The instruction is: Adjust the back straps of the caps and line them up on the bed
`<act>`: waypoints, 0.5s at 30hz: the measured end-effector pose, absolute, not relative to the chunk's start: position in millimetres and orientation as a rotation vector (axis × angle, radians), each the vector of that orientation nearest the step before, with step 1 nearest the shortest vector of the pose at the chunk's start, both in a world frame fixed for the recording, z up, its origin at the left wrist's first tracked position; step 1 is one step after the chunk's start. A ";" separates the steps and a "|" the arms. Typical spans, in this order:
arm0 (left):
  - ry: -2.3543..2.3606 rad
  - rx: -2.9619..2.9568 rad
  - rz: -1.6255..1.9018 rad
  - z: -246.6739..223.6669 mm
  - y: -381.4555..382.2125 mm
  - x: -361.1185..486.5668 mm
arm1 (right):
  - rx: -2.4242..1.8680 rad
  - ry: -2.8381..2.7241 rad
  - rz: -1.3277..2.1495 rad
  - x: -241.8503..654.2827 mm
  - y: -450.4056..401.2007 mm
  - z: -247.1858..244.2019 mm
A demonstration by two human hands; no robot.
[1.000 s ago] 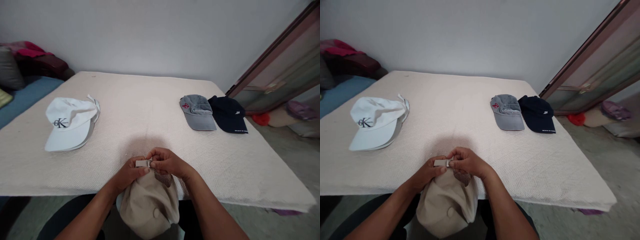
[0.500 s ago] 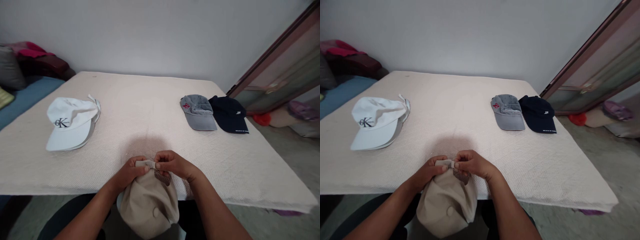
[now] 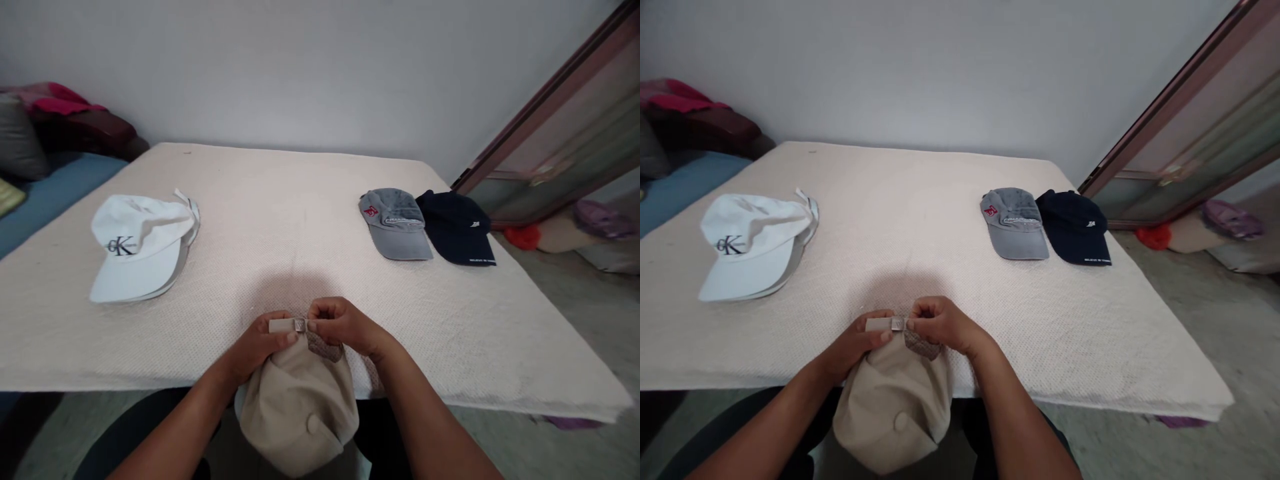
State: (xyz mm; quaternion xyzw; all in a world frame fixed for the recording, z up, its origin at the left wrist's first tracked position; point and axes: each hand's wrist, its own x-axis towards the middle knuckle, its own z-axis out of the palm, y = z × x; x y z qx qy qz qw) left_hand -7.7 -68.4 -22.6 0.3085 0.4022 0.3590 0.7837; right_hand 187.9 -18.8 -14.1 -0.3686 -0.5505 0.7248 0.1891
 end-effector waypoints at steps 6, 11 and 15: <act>1.031 0.739 0.765 -22.9 -69.9 -7.8 | -0.915 -1.463 2.149 185.3 -19.4 -15.0; 1.100 0.742 0.755 -20.6 -70.0 -8.1 | -0.885 -1.442 2.175 183.3 -19.8 -18.4; 1.179 0.763 0.762 -22.6 -71.1 -7.6 | -0.888 -1.465 2.184 181.4 -19.3 -20.7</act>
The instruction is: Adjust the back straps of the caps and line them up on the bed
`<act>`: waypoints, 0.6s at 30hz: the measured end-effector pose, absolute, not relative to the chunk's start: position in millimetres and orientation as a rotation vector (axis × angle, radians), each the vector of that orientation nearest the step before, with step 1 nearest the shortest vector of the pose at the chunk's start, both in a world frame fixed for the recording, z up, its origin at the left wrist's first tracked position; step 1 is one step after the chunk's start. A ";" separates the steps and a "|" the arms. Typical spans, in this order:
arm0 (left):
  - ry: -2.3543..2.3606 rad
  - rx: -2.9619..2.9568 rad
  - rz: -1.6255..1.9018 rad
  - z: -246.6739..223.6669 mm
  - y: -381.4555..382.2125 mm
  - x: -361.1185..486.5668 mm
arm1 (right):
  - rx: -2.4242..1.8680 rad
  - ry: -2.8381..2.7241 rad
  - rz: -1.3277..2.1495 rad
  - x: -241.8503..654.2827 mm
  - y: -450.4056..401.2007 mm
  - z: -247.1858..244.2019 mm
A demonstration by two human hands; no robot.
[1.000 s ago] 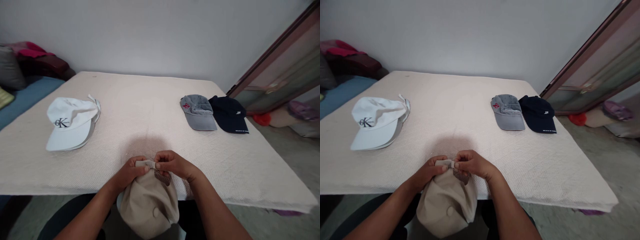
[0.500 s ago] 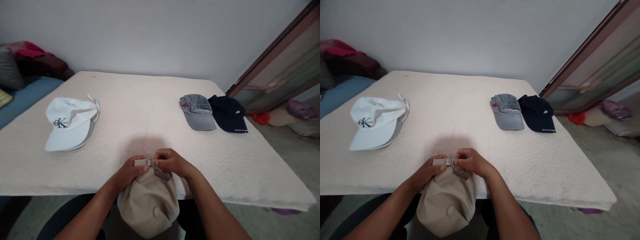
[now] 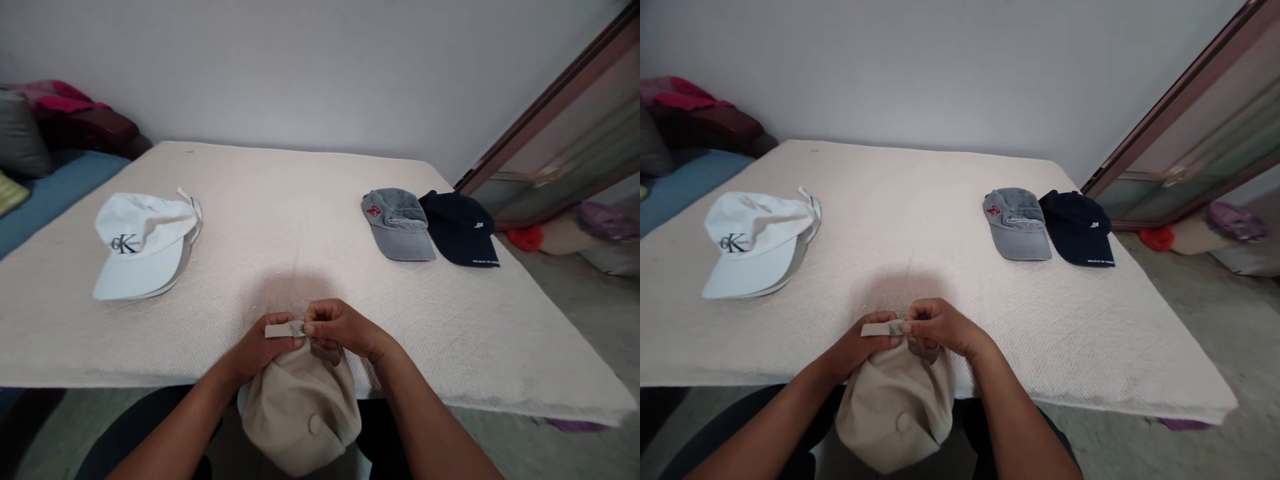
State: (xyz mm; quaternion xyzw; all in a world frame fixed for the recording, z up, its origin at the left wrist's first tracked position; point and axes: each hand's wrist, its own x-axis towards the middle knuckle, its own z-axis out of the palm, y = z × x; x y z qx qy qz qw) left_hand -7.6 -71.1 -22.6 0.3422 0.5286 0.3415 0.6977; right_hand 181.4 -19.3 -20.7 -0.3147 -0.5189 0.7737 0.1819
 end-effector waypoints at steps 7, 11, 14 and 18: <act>1.061 0.856 0.720 -27.5 -70.4 -8.3 | -0.990 -1.501 2.156 178.7 -17.1 -21.4; 0.998 0.865 0.744 -24.0 -69.5 -6.8 | -1.049 -1.544 2.121 177.0 -16.4 -23.0; 1.049 0.839 0.753 -24.7 -70.5 -6.2 | -1.060 -1.577 2.108 175.6 -16.3 -24.3; 1.126 0.740 0.782 -29.8 -72.3 -7.1 | -0.989 -1.519 2.173 175.7 -16.3 -23.1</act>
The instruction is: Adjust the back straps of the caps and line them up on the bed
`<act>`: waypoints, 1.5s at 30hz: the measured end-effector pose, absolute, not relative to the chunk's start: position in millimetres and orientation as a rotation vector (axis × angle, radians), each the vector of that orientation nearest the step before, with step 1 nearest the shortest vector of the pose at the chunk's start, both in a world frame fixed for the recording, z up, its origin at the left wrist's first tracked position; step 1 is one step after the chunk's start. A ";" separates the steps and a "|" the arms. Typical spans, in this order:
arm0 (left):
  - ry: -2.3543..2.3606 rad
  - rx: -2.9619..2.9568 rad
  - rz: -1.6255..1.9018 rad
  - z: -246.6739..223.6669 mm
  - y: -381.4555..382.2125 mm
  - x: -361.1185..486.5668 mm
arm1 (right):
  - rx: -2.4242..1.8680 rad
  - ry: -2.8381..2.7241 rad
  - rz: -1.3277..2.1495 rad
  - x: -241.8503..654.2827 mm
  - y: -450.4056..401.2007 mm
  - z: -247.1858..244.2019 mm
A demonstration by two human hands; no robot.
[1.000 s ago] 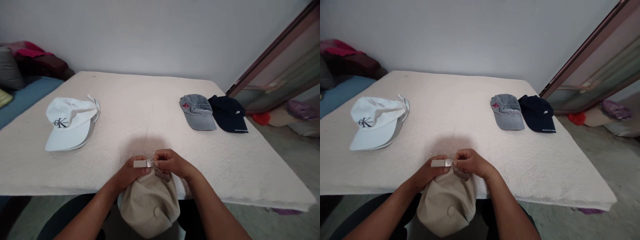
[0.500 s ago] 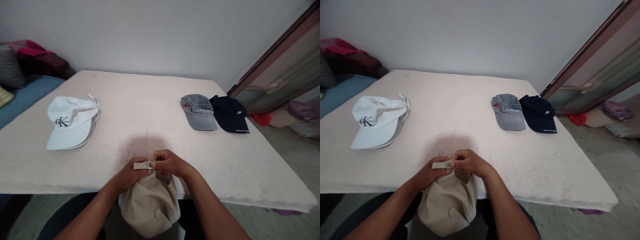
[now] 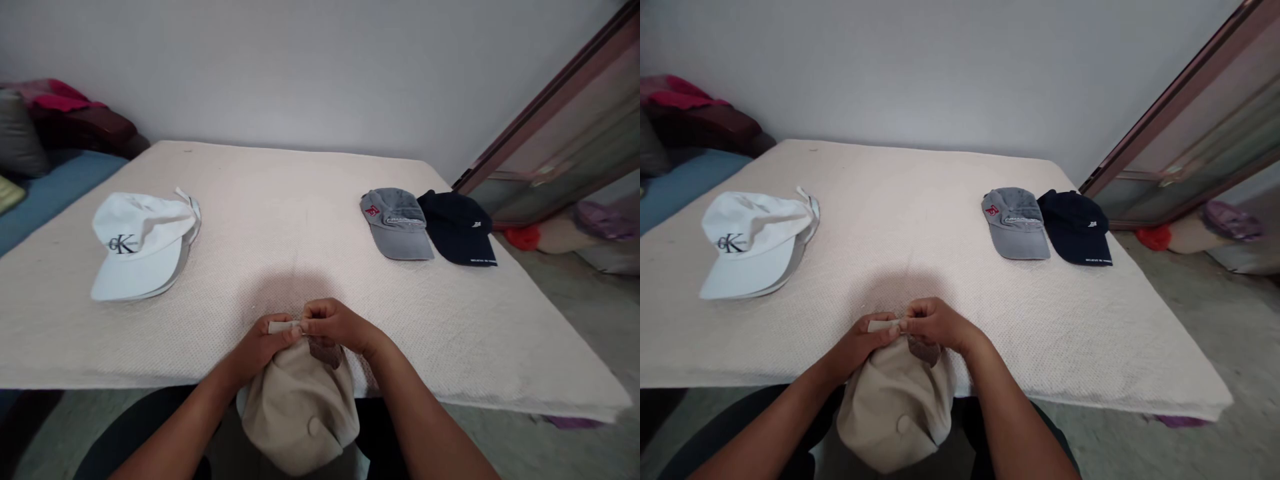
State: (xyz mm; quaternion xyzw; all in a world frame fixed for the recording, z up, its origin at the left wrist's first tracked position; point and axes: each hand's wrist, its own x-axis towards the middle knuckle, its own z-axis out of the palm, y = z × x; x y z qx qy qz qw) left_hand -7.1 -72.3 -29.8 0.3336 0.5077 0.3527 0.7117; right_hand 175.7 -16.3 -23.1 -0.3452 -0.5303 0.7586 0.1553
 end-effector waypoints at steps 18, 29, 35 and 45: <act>0.913 0.662 0.825 -17.0 -67.3 -8.5 | -0.908 -1.312 2.255 167.7 -22.9 -22.1; 0.863 0.443 0.842 -5.7 -59.4 -12.7 | -0.865 -1.216 2.127 165.5 -21.2 -15.0; 0.907 0.079 0.935 2.6 -46.7 -35.1 | -0.918 -1.026 2.243 177.8 -19.5 -12.8; 0.940 0.241 0.891 2.1 -57.5 -19.4 | -0.877 -0.520 1.721 196.4 5.0 -20.0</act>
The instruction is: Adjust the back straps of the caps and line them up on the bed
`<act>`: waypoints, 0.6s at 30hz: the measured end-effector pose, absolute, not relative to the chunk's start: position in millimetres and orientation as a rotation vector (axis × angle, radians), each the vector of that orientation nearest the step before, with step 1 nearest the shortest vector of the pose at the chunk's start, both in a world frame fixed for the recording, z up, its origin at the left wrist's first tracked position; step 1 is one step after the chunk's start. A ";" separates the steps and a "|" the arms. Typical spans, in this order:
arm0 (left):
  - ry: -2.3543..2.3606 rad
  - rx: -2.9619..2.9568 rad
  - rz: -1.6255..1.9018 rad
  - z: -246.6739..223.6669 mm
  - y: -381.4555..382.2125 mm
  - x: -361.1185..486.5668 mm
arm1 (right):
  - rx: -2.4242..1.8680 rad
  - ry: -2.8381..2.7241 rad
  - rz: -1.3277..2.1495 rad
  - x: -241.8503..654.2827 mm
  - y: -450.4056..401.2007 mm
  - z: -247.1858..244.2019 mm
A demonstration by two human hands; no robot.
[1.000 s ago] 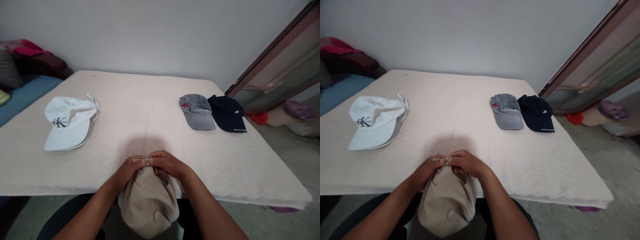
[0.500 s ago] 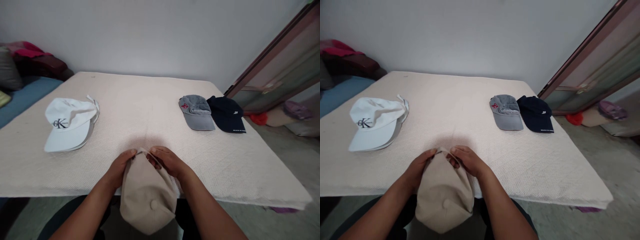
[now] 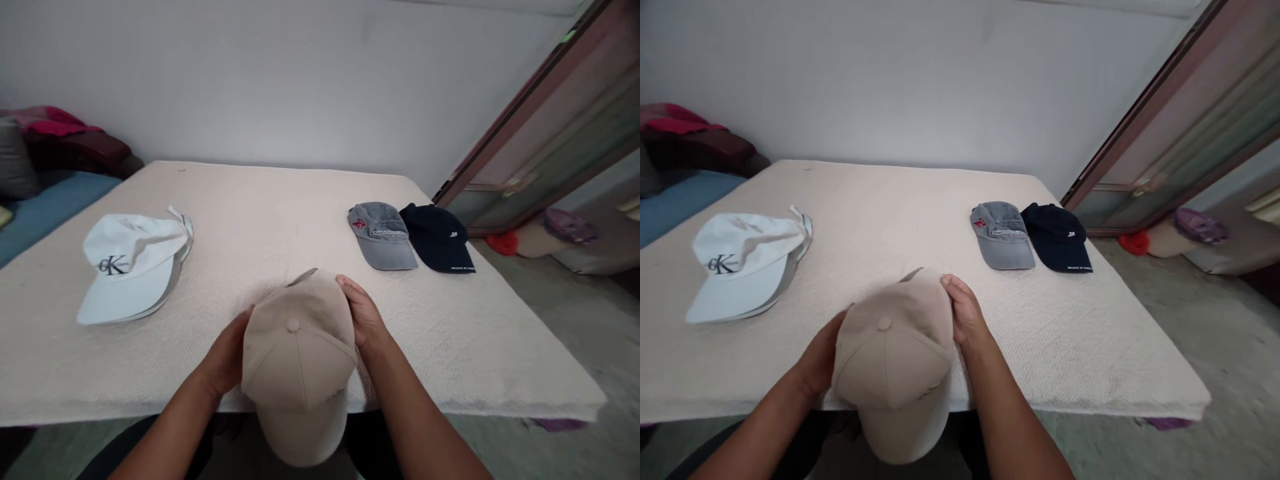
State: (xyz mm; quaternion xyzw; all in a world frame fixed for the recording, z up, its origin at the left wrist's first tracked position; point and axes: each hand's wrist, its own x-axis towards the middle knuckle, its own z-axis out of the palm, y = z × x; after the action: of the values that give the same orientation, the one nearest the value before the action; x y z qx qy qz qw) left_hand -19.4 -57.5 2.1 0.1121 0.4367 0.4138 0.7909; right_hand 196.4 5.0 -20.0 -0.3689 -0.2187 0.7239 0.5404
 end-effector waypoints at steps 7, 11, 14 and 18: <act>0.970 0.129 1.045 -5.8 -44.1 -26.8 | -0.900 -0.537 1.739 192.4 10.5 -22.7; 0.975 0.056 1.349 -1.6 -27.4 -39.7 | -0.858 -0.631 1.885 188.0 1.4 -20.7; 0.910 0.011 1.566 0.9 -18.5 -49.6 | -0.771 -0.732 2.054 185.7 -9.3 -18.2; 0.858 -0.020 1.715 5.6 -13.4 -57.8 | -0.691 -0.845 2.225 181.9 -15.8 -18.0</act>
State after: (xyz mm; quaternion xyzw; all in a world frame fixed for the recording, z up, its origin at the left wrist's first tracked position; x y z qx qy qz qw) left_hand -57.8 -13.4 5.6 -0.0084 0.3661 0.7319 0.5747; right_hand 181.9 -15.8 -18.0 -0.2635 -0.3222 0.8489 0.3256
